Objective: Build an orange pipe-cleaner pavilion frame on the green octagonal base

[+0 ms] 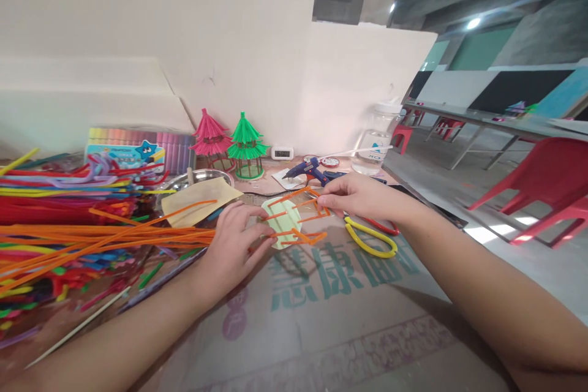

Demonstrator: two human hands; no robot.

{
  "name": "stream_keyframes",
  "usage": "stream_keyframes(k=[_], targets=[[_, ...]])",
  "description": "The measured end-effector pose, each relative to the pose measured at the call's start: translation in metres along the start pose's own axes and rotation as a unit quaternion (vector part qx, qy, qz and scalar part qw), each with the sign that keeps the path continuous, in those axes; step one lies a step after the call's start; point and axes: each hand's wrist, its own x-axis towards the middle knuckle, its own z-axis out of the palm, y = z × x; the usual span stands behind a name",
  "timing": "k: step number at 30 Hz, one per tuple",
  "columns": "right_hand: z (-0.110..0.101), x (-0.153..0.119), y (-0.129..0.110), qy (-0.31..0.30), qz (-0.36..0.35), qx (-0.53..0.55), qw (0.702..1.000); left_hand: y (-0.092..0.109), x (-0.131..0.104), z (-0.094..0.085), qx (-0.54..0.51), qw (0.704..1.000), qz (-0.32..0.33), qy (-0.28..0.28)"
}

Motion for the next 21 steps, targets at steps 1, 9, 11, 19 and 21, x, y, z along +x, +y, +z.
stream_keyframes(k=[1, 9, 11, 19, 21], targets=[[-0.001, -0.001, -0.001, -0.006, 0.003, 0.005, 1.000, 0.000, 0.000, 0.000, -0.001, 1.000, -0.002, -0.002], [-0.006, 0.000, -0.003, -0.033, 0.012, 0.061, 0.998, 0.000, 0.000, -0.001, 0.000, 1.000, -0.005, -0.008], [-0.006, 0.001, 0.000, -0.041, 0.013, 0.076, 0.996, 0.000, 0.000, -0.001, 0.000, 1.000, -0.008, -0.011], [-0.010, 0.002, 0.006, 0.082, -0.048, 0.098, 0.991, -0.001, 0.000, 0.000, -0.006, 1.000, -0.014, -0.011], [-0.009, 0.002, 0.005, 0.107, -0.081, 0.201, 0.970, -0.002, 0.000, 0.001, -0.009, 1.000, -0.017, -0.012]])
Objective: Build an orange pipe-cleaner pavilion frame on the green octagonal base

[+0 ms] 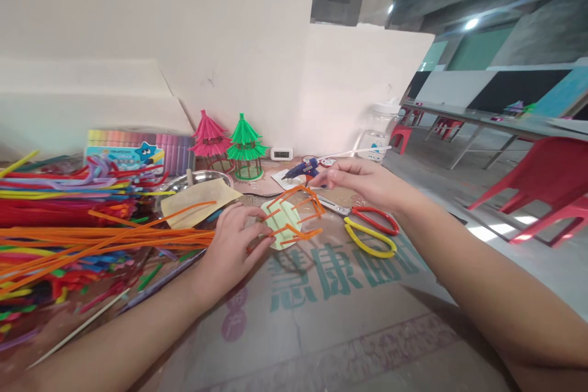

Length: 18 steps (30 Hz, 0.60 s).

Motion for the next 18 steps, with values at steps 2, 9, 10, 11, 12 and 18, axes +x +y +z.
stream_keyframes(k=[2, 9, 10, 11, 12, 18], targets=[[0.000, -0.001, -0.001, 0.006, 0.008, 0.100, 0.995, -0.001, 0.000, 0.000, -0.004, 1.000, -0.005, -0.003], [-0.001, -0.004, -0.009, 0.014, 0.032, -0.090, 0.995, -0.001, 0.001, 0.001, -0.004, 1.000, -0.006, -0.001], [0.001, -0.006, -0.011, 0.029, 0.020, -0.150, 0.988, -0.001, 0.001, 0.001, -0.004, 1.000, -0.004, 0.000], [0.005, -0.008, -0.014, 0.044, 0.007, -0.209, 0.977, -0.001, 0.001, 0.001, -0.004, 1.000, -0.002, 0.001], [0.011, -0.011, -0.016, 0.058, -0.010, -0.270, 0.961, -0.001, 0.001, 0.000, -0.002, 1.000, 0.001, 0.003], [0.045, -0.026, -0.027, 0.081, -0.070, -0.570, 0.815, 0.005, 0.001, -0.003, 0.020, 1.000, 0.020, 0.014]])
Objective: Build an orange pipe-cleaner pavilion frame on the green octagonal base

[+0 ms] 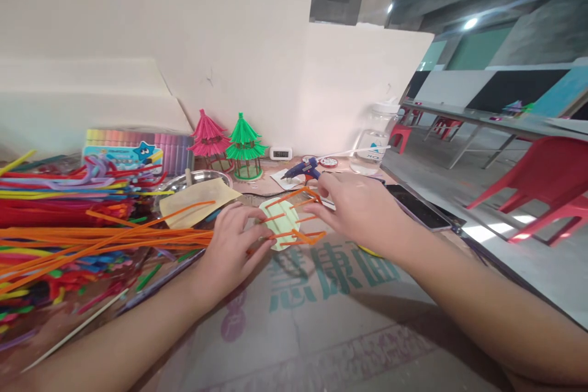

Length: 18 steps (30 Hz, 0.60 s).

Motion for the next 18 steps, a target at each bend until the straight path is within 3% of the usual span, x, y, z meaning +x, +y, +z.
stream_keyframes(k=[7, 18], targets=[[0.005, -0.003, -0.006, -0.019, -0.009, -0.095, 0.995, 0.005, 0.001, -0.002, 0.007, 1.000, 0.001, -0.006], [0.012, -0.003, -0.008, -0.031, -0.017, -0.112, 0.993, 0.004, 0.001, -0.002, -0.006, 1.000, 0.012, -0.003]])
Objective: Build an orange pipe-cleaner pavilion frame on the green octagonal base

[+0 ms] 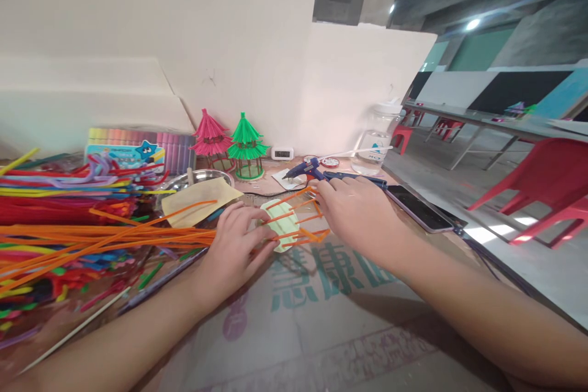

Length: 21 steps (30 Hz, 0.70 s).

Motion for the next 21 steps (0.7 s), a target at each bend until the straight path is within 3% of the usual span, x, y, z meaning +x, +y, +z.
stream_keyframes(k=[5, 10, 13, 17, 21], targets=[[-0.002, 0.003, 0.006, 0.009, -0.005, 0.019, 1.000, -0.001, -0.001, 0.002, 0.000, 1.000, -0.012, -0.004], [-0.002, 0.013, 0.024, 0.035, 0.079, 0.081, 0.993, -0.006, -0.003, 0.006, -0.015, 0.999, -0.030, -0.011], [0.002, 0.018, 0.044, 0.050, 0.119, 0.172, 0.977, -0.010, -0.005, 0.008, -0.035, 0.998, -0.049, -0.020], [0.018, 0.024, 0.070, 0.036, 0.116, 0.367, 0.922, -0.014, -0.005, 0.010, -0.062, 0.993, -0.086, -0.044], [0.045, 0.029, 0.074, -0.085, 0.055, 0.554, 0.827, -0.015, -0.004, 0.012, -0.070, 0.992, -0.094, -0.040]])
